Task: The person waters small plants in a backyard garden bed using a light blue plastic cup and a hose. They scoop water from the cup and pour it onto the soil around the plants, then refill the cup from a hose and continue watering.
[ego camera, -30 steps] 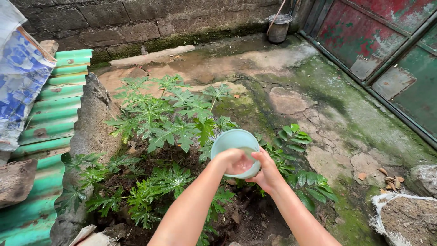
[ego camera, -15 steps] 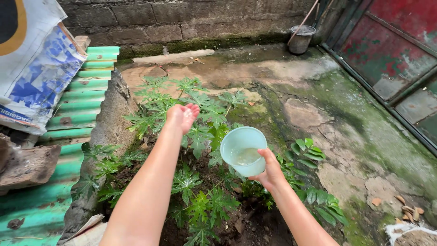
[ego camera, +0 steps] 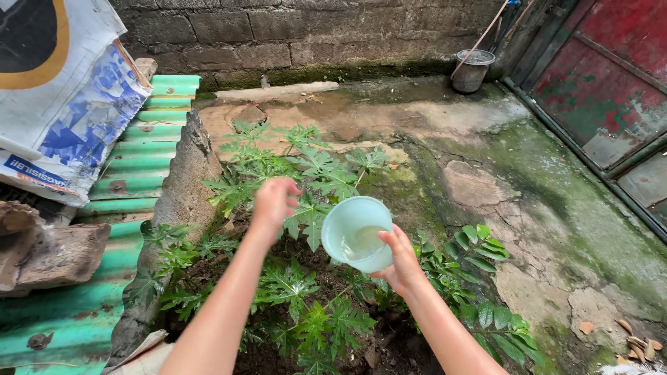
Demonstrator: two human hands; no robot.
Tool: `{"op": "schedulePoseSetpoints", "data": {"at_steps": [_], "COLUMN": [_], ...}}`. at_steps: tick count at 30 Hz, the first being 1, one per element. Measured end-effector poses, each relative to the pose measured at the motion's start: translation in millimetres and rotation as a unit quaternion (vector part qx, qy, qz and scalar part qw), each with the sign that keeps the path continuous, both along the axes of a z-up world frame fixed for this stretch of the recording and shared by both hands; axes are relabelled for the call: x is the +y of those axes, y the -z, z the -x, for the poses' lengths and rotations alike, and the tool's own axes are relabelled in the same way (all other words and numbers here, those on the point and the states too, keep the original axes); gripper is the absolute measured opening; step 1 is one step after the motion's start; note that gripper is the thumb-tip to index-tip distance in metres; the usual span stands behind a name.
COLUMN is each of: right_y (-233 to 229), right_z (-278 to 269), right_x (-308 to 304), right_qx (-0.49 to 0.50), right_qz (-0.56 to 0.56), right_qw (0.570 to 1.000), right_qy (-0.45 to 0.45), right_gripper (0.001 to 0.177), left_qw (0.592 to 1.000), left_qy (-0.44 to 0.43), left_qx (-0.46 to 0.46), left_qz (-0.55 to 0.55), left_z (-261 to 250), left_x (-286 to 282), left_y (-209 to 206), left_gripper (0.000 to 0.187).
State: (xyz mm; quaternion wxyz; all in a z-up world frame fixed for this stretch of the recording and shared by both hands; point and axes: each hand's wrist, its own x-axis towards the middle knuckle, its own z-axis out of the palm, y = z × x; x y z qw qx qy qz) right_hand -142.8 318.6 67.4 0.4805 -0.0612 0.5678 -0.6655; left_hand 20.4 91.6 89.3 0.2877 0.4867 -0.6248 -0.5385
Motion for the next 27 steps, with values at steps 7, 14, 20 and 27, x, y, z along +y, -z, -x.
{"op": "schedulePoseSetpoints", "data": {"at_steps": [7,14,20,27], "right_y": [20.4,24.0,53.4,85.5], "right_z": [-42.1,-107.3,-121.9,-102.7], "right_x": [-35.5,-55.8,-54.8,-31.2], "right_qx": [0.033,0.028,-0.056,-0.014], "right_qz": [-0.003,-0.015,-0.009,-0.060], "right_qw": [0.998,0.993,0.995,0.998], "right_qy": [-0.062,-0.114,-0.088,-0.013], "right_gripper": [0.104,0.092,0.089,0.073], "left_qw": [0.948,0.840,0.821,0.774], "left_qy": [0.222,0.324,0.110,0.007], "left_qx": [-0.224,-0.428,0.125,0.291], "left_qz": [0.035,0.078,-0.546,-0.562], "left_z": [30.2,-15.3,-49.5,-21.6], "left_x": [9.4,-0.3,-4.9,-104.5], "left_y": [139.7,227.3,178.7,77.1], "left_gripper": [0.036,0.037,0.026,0.031]}}
